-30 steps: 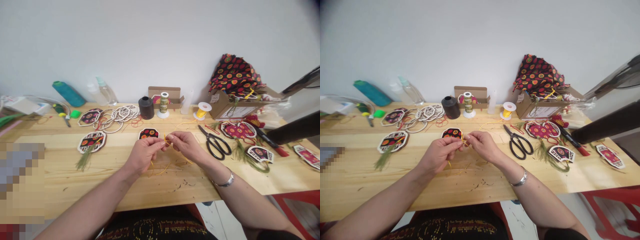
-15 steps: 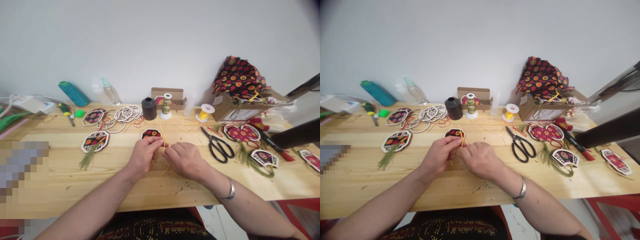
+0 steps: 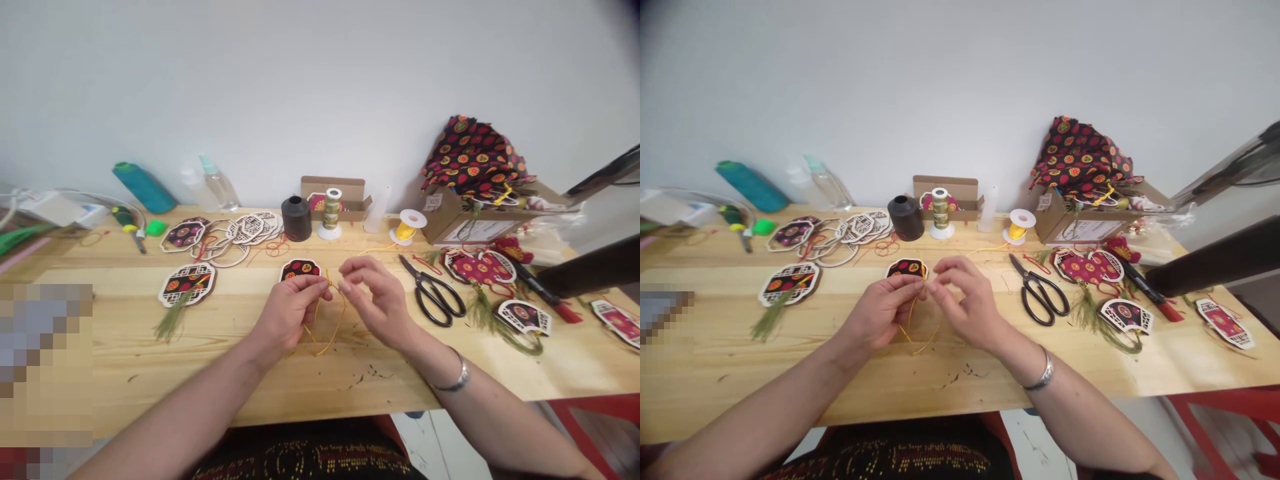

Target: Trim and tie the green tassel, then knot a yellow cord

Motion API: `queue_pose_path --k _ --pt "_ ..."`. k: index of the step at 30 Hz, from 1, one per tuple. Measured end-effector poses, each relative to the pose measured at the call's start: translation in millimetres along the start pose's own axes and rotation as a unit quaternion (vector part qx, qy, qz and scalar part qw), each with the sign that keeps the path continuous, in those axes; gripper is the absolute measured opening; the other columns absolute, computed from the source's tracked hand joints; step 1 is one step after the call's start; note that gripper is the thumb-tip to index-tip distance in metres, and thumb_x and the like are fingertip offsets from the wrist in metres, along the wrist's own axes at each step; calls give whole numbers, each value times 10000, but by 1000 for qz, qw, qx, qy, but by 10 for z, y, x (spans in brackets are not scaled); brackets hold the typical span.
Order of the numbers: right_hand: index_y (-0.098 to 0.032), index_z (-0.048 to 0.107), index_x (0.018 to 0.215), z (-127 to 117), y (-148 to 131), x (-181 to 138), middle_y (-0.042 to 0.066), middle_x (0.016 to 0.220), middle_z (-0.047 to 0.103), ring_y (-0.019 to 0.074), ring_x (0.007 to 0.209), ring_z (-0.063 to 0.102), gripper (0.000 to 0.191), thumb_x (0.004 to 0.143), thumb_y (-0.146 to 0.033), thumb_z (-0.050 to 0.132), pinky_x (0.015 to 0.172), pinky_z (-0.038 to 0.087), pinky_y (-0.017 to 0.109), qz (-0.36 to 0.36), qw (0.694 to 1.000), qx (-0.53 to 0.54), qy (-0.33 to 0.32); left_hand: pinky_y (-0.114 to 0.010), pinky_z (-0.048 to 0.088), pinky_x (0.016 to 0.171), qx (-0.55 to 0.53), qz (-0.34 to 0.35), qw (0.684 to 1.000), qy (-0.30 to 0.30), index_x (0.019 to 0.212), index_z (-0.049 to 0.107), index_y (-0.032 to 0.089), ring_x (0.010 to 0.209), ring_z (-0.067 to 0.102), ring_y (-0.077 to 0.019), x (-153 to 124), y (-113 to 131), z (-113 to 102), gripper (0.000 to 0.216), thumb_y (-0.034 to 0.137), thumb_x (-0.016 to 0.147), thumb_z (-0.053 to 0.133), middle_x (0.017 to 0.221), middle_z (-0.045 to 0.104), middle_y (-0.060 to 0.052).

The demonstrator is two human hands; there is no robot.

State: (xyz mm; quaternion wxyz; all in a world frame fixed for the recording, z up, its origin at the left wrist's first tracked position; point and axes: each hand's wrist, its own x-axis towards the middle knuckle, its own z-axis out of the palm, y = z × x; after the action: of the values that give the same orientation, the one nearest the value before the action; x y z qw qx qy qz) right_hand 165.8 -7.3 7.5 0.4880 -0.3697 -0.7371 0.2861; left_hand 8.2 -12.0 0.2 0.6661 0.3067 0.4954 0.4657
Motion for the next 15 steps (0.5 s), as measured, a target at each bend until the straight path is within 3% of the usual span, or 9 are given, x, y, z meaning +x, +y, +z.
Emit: queue_pose_path --k 2,5,8,11,15 --pt "-165 588 817 6 96 51 59 850 611 148 810 578 177 847 -336 555 744 476 320 160 982 103 -12 -157 176 359 18 6 1000 -2 678 667 120 378 282 -7 -1 -8 12 176 272 632 742 557 602 6" --pt "-150 565 869 24 163 89 31 728 611 124 675 581 296 815 -441 576 671 492 304 306 909 263 -105 -157 193 362 41 13 999 -16 683 683 122 377 292 -7 8 -22 19 155 270 653 722 561 609 2" --pt "-149 570 848 33 143 88 7 682 603 97 585 553 327 744 -446 658 578 476 258 334 880 311 -132 -159 191 361 55 14 998 -21 711 705 130 374 300 -9 17 -32 21 149 270 660 713 552 601 9" --pt "-154 590 784 44 126 80 -25 640 572 55 490 460 326 665 -421 732 464 385 202 330 894 289 -95 -164 206 362 72 25 997 -21 707 714 134 372 317 -12 19 -41 21 122 248 664 700 547 597 11" --pt "-150 602 689 59 148 82 -27 636 557 51 523 436 321 613 -418 762 459 341 187 333 909 244 -54 -174 207 360 90 21 996 -22 727 723 139 365 315 -16 10 -42 21 118 239 676 687 551 605 5"
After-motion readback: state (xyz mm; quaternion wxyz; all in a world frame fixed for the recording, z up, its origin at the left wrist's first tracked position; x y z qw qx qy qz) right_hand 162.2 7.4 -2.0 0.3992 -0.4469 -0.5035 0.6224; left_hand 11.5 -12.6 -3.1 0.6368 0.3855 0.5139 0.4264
